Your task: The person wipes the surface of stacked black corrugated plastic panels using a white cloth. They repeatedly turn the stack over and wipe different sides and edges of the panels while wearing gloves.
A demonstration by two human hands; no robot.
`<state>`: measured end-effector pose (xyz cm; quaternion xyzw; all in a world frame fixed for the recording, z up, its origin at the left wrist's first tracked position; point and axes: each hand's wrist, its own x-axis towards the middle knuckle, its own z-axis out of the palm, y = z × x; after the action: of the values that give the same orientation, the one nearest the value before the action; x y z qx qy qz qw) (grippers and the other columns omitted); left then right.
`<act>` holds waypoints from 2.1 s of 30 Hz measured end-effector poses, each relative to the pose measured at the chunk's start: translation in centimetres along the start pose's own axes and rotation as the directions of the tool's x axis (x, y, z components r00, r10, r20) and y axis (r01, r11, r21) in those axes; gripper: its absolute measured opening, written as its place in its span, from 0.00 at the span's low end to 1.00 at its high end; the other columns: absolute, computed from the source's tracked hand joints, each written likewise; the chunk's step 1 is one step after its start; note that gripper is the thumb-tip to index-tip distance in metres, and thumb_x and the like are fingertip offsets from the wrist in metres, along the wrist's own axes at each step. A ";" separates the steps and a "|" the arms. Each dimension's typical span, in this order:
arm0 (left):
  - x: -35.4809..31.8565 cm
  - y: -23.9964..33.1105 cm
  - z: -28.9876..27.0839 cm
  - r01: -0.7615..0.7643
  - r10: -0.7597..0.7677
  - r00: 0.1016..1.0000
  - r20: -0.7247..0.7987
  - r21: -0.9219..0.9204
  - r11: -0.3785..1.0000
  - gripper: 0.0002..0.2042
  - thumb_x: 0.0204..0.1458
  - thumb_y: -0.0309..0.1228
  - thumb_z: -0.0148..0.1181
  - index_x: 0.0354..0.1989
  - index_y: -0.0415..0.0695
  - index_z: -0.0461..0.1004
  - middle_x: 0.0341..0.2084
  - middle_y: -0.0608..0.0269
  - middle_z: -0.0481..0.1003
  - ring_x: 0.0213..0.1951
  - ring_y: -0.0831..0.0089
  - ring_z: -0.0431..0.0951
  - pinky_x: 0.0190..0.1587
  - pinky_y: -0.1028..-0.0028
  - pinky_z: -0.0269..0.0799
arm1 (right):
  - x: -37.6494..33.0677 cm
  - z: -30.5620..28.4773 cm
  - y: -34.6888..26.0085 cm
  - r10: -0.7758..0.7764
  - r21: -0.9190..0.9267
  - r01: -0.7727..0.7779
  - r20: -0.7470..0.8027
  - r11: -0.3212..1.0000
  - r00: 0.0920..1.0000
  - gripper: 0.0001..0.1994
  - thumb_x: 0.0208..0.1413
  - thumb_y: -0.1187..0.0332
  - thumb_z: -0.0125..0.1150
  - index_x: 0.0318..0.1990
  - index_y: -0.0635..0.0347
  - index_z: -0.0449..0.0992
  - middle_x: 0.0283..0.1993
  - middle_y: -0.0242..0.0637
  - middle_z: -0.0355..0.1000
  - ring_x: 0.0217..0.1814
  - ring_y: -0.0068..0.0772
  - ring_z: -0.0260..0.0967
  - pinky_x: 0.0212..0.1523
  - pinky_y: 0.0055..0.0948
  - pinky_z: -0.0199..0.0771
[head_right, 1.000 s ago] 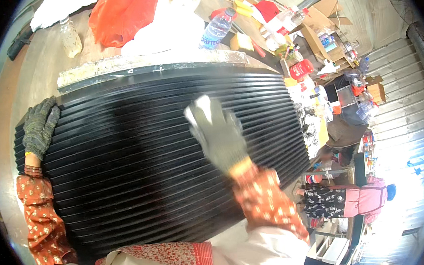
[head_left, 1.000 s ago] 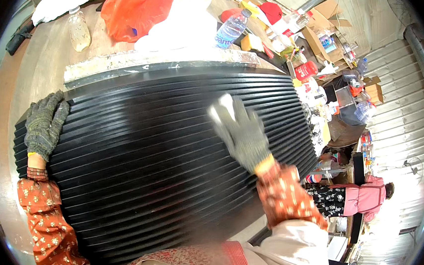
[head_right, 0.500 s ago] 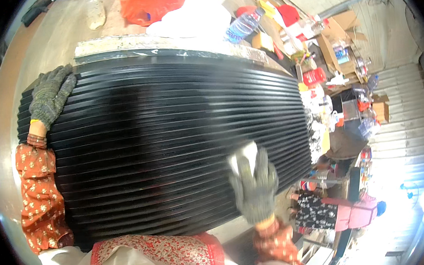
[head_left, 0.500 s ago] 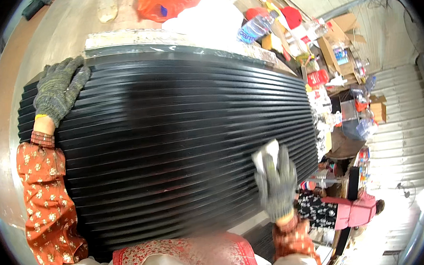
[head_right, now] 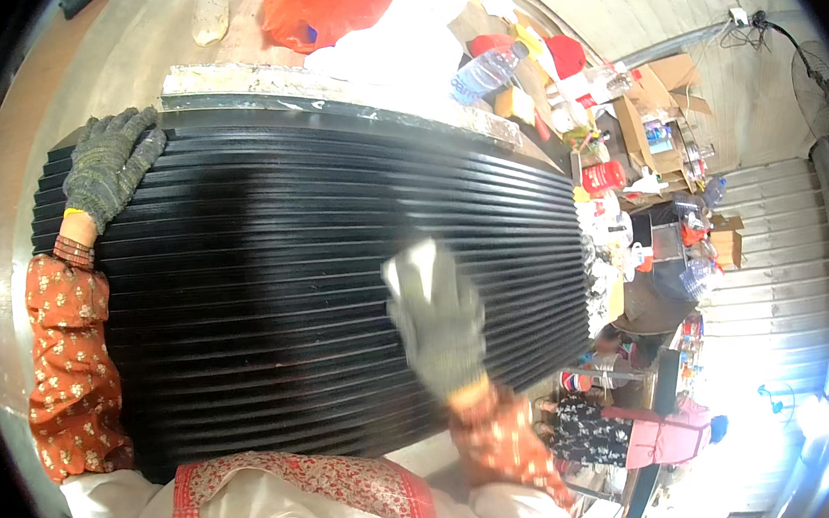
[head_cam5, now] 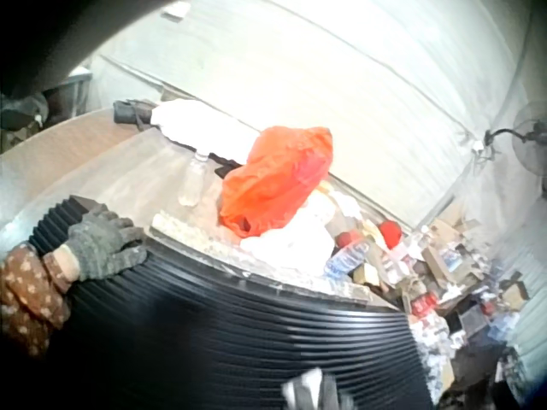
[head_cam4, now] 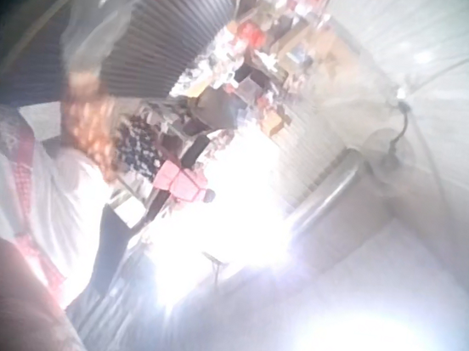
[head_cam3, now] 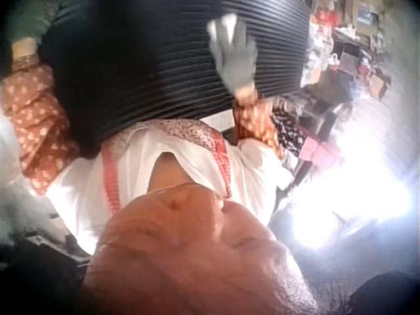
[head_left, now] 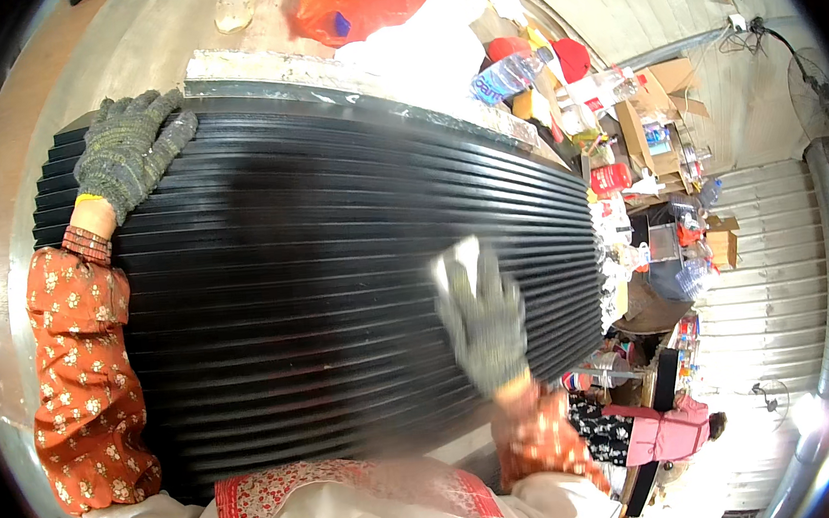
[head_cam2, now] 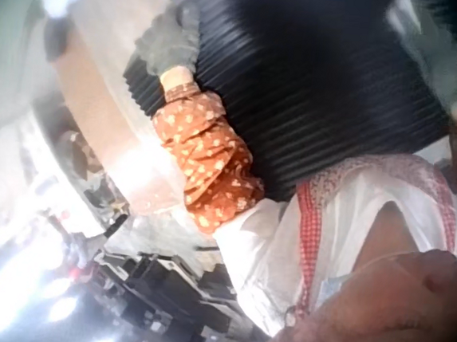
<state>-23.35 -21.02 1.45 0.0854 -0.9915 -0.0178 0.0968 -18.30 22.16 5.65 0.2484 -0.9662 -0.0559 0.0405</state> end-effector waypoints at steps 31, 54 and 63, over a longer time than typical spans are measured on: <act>0.0 0.1 -0.3 0.059 -0.060 0.997 0.056 0.017 0.998 0.29 0.63 0.58 0.46 0.64 0.52 0.70 0.62 0.49 0.69 0.65 0.46 0.65 0.72 0.51 0.50 | -3.7 -1.4 -4.3 -0.083 0.016 0.084 -0.021 0.996 0.996 0.26 0.56 0.59 0.65 0.62 0.52 0.70 0.65 0.61 0.59 0.51 0.59 0.69 0.49 0.52 0.71; 0.8 0.8 -0.4 0.027 -0.026 0.999 0.043 -0.029 0.999 0.31 0.62 0.59 0.45 0.64 0.50 0.70 0.63 0.48 0.69 0.65 0.46 0.65 0.72 0.52 0.49 | 20.0 -0.7 -4.2 0.039 -0.057 -0.043 -0.069 0.997 0.997 0.21 0.65 0.52 0.53 0.62 0.46 0.68 0.50 0.51 0.69 0.48 0.59 0.73 0.49 0.54 0.73; 0.3 0.0 0.4 0.069 -0.075 0.994 0.079 0.076 0.995 0.30 0.63 0.60 0.44 0.66 0.55 0.68 0.64 0.51 0.67 0.67 0.48 0.63 0.73 0.52 0.49 | -3.2 -1.6 -5.7 -0.189 0.020 0.190 -0.015 0.982 0.982 0.27 0.53 0.57 0.68 0.60 0.51 0.71 0.62 0.63 0.62 0.48 0.61 0.69 0.43 0.53 0.71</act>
<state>-23.67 -21.07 1.13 0.1241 -0.9908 0.0117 0.0522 -12.60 18.60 6.33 0.3401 -0.9384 -0.0474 0.0386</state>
